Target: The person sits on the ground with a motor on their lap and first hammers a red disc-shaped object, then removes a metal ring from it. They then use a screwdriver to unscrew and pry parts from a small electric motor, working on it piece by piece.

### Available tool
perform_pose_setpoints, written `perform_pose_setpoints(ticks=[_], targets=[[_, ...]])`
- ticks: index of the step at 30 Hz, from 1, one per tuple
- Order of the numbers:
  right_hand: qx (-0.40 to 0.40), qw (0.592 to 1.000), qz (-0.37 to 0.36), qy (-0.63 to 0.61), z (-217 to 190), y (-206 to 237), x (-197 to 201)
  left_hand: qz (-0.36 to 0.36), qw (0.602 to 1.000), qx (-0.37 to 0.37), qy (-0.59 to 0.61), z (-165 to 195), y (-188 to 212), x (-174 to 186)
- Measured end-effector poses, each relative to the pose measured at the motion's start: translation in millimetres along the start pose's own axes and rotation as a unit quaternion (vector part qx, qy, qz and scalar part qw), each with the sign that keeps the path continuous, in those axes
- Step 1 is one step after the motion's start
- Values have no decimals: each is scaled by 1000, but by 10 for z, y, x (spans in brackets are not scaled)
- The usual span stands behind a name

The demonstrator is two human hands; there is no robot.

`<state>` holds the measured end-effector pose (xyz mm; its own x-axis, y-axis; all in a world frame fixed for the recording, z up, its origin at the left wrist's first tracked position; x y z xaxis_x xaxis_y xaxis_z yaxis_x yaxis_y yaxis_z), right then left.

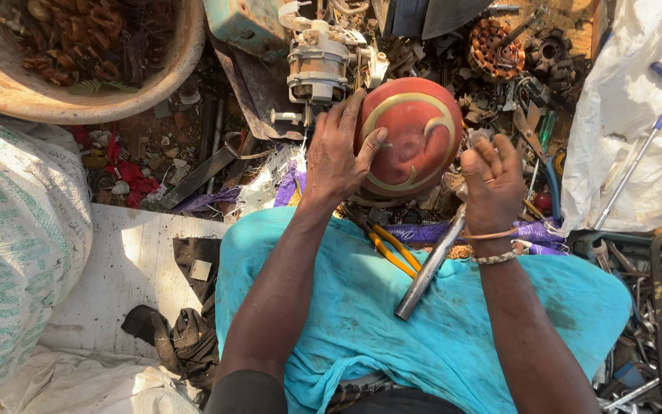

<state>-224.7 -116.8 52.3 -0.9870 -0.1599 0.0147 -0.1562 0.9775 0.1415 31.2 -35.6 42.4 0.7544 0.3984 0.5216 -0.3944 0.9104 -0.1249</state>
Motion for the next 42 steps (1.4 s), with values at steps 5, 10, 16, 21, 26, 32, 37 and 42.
perform_pose_setpoints(ticks=[5, 10, 16, 21, 26, 32, 37, 42], targets=[[-68, 984, 162, 27, 686, 473, 633, -49, 990, -88, -94, 66, 70, -133], [-310, 944, 107, -39, 1293, 843, 615, -98, 973, -129, -163, 25, 139, -340], [-380, 913, 34, -145, 730, 778, 515, -97, 976, -92, -172, -34, 148, -355], [-22, 998, -9, 57, -792, 1118, 402, -131, 971, -43, -197, -52, 174, -374], [321, 941, 63, 81, -1855, 1181, 191, -108, 972, -82, -191, -74, 193, -386], [85, 971, -52, 217, -808, 943, -477, -84, 970, -93, -207, -46, 229, -364], [-69, 955, -92, 273, -642, 960, -281, -61, 959, -86, -262, 69, 182, -241], [212, 974, -68, 41, -1310, 1049, 18, -74, 967, -84, -228, 101, 238, -275]])
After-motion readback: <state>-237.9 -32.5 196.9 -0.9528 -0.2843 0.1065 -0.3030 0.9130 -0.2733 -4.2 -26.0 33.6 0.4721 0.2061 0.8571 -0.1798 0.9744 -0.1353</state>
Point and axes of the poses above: each hand's wrist, its own y-axis away from the middle knuckle, its own x-axis out of the back of the hand, z = x × y, the point moved 4 cm from there along -y, towards the middle knuckle, and after that the axes turned 4 degrees about -x, right-handed, at the moved point
